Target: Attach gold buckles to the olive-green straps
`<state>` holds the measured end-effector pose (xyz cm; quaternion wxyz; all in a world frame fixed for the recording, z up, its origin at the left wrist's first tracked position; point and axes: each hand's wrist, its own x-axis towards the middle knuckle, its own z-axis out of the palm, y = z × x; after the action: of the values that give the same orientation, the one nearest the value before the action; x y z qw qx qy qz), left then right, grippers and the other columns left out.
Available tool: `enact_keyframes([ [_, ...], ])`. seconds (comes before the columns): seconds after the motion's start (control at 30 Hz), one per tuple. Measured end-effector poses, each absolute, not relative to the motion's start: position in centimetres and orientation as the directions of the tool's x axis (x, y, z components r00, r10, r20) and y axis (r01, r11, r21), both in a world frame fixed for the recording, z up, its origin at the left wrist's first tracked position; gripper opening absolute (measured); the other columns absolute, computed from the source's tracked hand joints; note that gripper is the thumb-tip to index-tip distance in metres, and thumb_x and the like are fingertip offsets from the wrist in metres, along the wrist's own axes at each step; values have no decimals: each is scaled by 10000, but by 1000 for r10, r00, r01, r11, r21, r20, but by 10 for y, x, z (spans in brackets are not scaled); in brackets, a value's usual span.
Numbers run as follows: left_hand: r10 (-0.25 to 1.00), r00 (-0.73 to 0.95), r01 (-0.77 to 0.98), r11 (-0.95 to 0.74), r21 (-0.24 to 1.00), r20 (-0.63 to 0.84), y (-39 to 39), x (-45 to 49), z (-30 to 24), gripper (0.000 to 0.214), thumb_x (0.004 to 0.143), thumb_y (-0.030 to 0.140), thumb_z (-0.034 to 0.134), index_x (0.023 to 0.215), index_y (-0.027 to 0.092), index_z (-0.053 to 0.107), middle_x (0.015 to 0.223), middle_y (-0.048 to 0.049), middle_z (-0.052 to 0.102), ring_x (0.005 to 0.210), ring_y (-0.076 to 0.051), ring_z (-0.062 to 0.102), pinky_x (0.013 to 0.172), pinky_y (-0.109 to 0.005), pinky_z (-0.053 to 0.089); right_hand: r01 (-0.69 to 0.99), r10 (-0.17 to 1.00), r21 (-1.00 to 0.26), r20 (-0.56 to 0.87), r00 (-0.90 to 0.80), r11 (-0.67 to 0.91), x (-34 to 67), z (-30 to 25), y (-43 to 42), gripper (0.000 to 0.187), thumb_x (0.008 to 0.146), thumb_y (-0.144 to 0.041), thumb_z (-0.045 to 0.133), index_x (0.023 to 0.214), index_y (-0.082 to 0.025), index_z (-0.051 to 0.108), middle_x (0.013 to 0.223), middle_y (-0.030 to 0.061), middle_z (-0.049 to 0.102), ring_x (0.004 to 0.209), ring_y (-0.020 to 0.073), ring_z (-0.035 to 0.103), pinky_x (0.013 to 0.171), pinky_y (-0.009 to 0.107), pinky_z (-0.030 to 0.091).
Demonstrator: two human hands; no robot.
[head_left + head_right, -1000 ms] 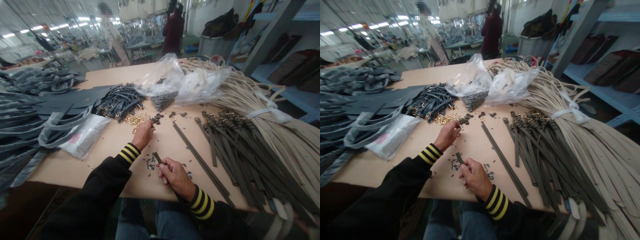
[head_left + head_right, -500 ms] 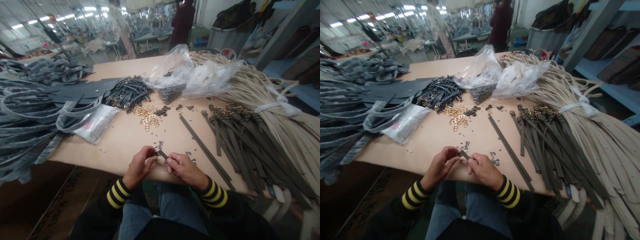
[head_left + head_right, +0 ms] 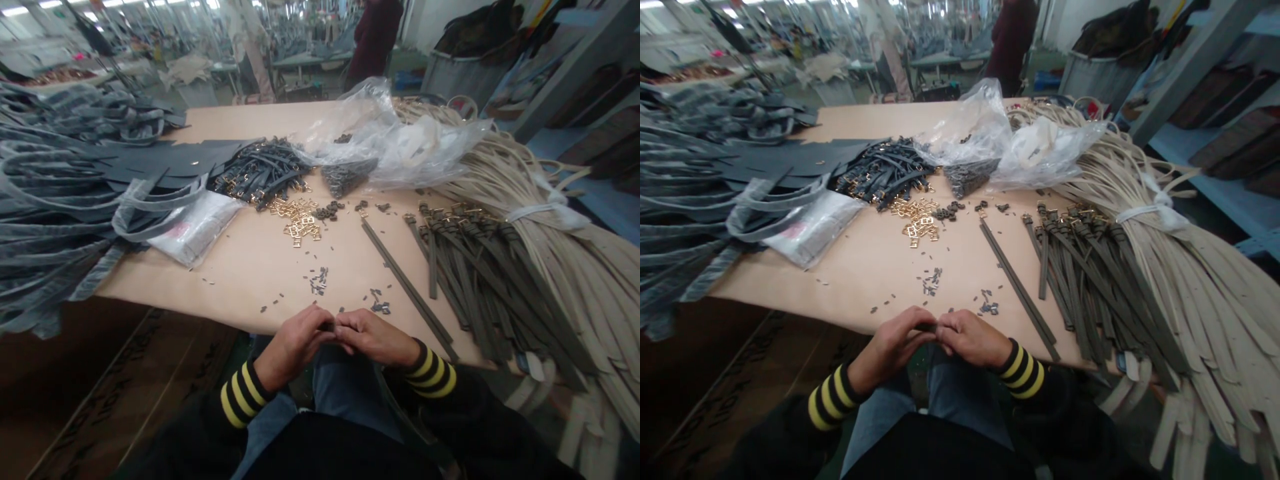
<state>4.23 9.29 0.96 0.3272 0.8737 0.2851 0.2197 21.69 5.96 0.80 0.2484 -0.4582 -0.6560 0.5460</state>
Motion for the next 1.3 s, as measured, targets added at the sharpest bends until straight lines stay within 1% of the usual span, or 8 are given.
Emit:
enact_keyframes([
  [0.17, 883, 469, 356, -167, 919, -21, 89, 48, 9, 151, 752, 223, 490, 886, 156, 469, 791, -25, 548, 685, -114, 538, 624, -241, 454, 211, 912, -977, -99, -398, -14, 215, -4, 55, 325, 830, -312, 367, 570, -139, 456, 491, -46, 400, 454, 58, 346, 468, 186, 278],
  [0.3, 863, 449, 314, 92, 945, -233, 90, 52, 8, 162, 777, 306, 440, 706, 162, 425, 510, 61, 460, 449, -72, 454, 460, -194, 388, 145, 908, -981, -174, -380, -127, 211, -6, 56, 261, 822, -332, 406, 659, -136, 466, 505, -48, 451, 400, 39, 330, 401, 166, 257],
  [0.43, 807, 517, 283, 155, 947, -286, 90, 57, 7, 192, 748, 323, 479, 666, 161, 420, 482, 61, 473, 416, -66, 438, 427, -185, 363, 56, 905, -970, -242, -350, -238, 205, -4, 58, 238, 792, -358, 468, 888, -145, 424, 562, -43, 525, 365, 34, 353, 342, 145, 254],
  [0.83, 826, 507, 351, 65, 934, -248, 119, 65, 8, 288, 813, 341, 351, 596, 167, 425, 476, 33, 464, 427, -91, 455, 465, -225, 413, 77, 914, -965, -264, -308, -252, 214, -3, 75, 177, 786, -259, 416, 673, -137, 477, 514, -51, 436, 383, 33, 357, 362, 142, 277],
  [0.93, 861, 508, 553, -326, 767, 0, 149, 64, 9, 180, 810, 250, 368, 784, 150, 516, 715, -44, 569, 658, -151, 547, 628, -291, 463, -1, 929, -960, -271, -254, -280, 216, -3, 80, 231, 787, -313, 410, 629, -147, 430, 484, -65, 392, 357, 22, 275, 344, 152, 197],
  [1.03, 799, 546, 701, -600, 386, 251, 187, 60, 6, 215, 788, 131, 377, 959, 120, 506, 999, -133, 538, 945, -209, 489, 826, -373, 412, -102, 919, -938, -295, -263, -330, 217, -3, 82, 279, 775, -410, 409, 673, -151, 415, 524, -58, 427, 338, 12, 247, 332, 159, 161],
  [1.17, 702, 700, 702, -710, 54, 131, 222, 57, 6, 203, 795, 102, 367, 945, 107, 504, 975, -132, 543, 912, -209, 481, 793, -358, 431, -160, 908, -919, -307, -285, -360, 219, -4, 81, 334, 742, -479, 438, 713, -146, 424, 560, -44, 459, 335, 10, 259, 320, 163, 149],
  [1.3, 643, 766, 641, -765, -62, -6, 229, 63, 12, 182, 788, 63, 341, 822, 107, 514, 850, -115, 546, 811, -209, 477, 714, -350, 448, -183, 902, -912, -300, -311, -367, 221, -6, 81, 323, 740, -468, 450, 700, -149, 420, 549, -49, 459, 331, 7, 263, 318, 160, 148],
])
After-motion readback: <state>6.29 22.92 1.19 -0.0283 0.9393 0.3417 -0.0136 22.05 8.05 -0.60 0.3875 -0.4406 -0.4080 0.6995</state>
